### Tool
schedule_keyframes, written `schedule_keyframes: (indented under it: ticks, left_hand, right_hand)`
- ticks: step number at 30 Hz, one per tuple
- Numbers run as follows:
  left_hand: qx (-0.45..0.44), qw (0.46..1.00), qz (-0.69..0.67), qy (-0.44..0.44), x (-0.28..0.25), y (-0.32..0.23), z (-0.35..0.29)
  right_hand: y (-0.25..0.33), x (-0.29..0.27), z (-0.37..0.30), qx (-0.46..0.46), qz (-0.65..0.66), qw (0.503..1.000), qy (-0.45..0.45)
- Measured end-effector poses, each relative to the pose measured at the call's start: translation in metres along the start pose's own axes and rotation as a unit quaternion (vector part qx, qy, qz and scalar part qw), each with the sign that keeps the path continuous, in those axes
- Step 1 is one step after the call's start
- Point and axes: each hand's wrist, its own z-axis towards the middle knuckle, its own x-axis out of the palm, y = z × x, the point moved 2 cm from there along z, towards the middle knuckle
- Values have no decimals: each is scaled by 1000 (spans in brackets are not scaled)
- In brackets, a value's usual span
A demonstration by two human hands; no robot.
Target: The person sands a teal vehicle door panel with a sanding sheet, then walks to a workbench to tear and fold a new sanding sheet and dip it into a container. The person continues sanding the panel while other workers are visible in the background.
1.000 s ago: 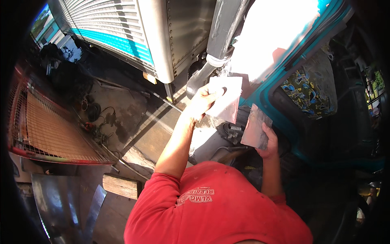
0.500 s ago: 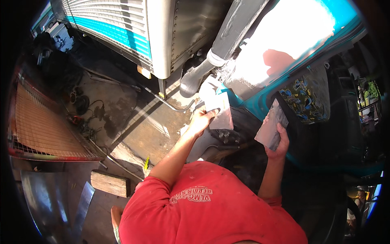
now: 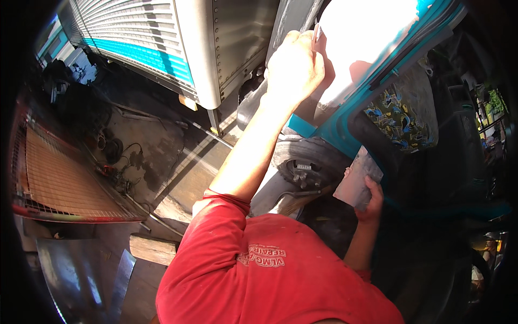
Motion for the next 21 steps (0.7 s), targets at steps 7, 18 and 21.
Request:
schedule_keyframes:
  ticks: [7, 18, 21]
  left_hand:
    - [-51, 995, 84, 27, 57, 36, -74]
    - [-269, 895, -354, 40, -19, 25, -172]
    - [-121, 948, -273, 109, -37, -20, -173]
  right_hand:
    - [2, -28, -7, -2, 45, 998, 37]
    - [-39, 7, 48, 70, 108, 991, -24]
    - [-51, 37, 71, 72, 111, 990, -41]
